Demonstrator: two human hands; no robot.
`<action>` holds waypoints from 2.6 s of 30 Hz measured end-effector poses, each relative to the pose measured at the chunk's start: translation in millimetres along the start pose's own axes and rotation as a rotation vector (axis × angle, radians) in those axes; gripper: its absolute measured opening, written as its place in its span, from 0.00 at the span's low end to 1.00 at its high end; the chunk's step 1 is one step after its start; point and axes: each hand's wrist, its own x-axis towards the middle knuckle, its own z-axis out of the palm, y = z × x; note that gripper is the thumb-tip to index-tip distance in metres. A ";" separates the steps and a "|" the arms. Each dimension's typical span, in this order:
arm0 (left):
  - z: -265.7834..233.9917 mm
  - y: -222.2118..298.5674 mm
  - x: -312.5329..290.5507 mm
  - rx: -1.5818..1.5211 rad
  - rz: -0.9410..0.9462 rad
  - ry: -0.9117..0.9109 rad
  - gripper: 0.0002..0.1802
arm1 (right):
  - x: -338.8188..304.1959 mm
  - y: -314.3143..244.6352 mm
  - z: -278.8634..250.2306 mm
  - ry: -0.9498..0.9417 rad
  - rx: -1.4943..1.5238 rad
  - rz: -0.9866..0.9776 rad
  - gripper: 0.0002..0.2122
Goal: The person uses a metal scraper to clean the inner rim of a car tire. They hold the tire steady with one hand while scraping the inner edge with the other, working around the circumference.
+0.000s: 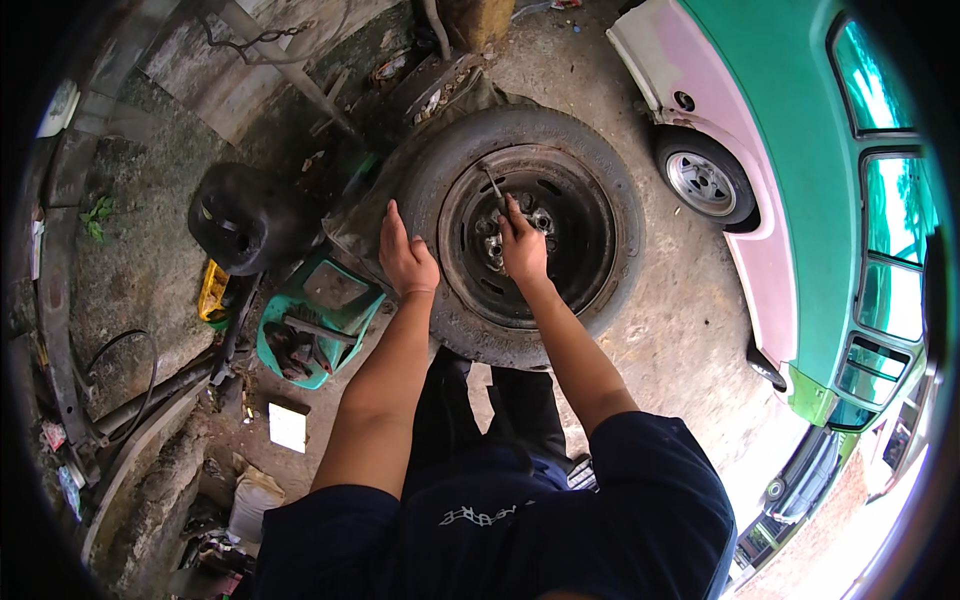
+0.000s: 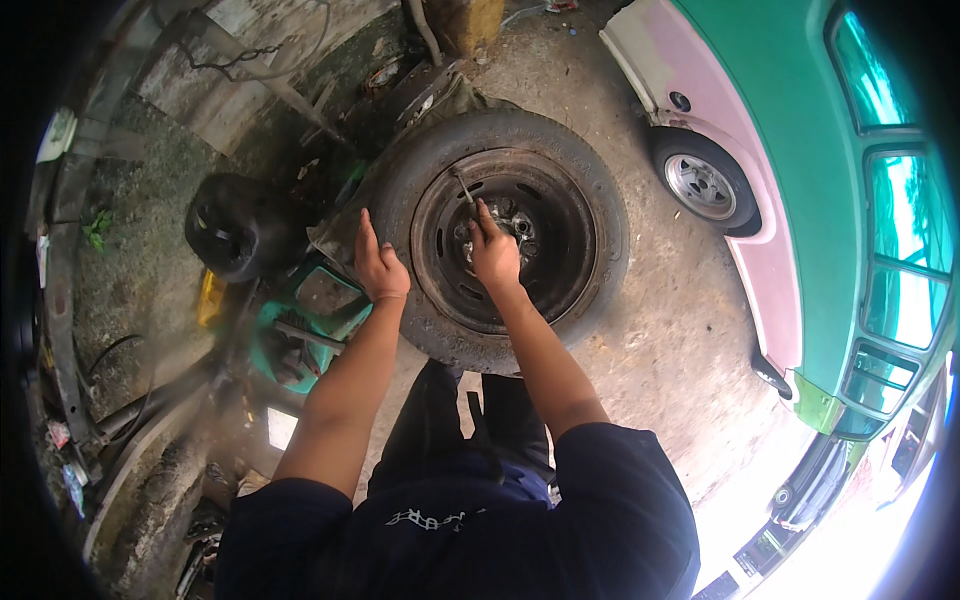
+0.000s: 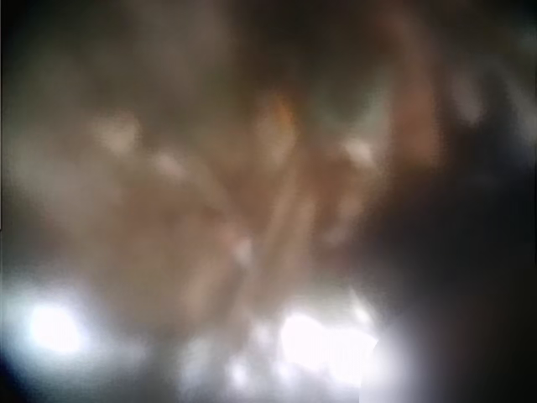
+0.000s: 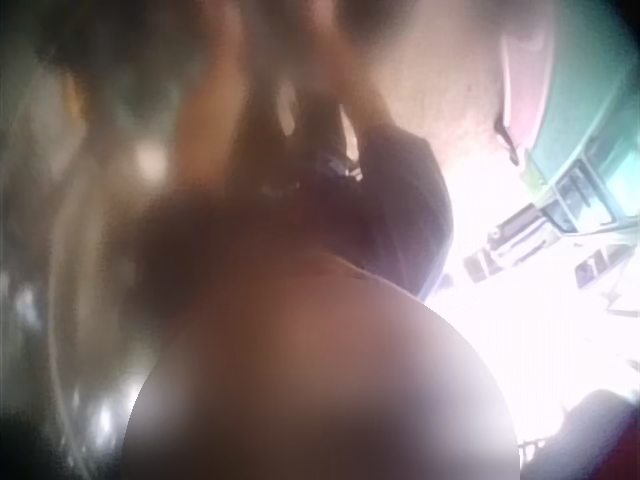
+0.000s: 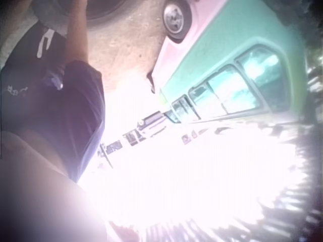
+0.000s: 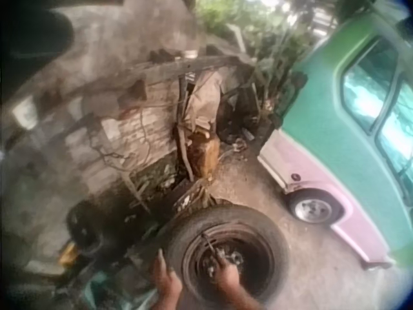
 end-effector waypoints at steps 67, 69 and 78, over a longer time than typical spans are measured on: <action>-5.1 -22.5 -64.0 -0.180 -0.472 0.006 0.27 | -115.5 -15.9 -42.7 -0.486 -0.280 0.033 0.22; -7.0 -19.7 -63.0 -0.188 -0.500 -0.009 0.28 | -104.2 -20.9 -35.6 -0.494 -0.316 0.089 0.22; -8.5 -19.7 -62.0 -0.164 -0.479 -0.033 0.28 | -118.5 -8.9 -58.0 -0.603 -0.445 0.035 0.21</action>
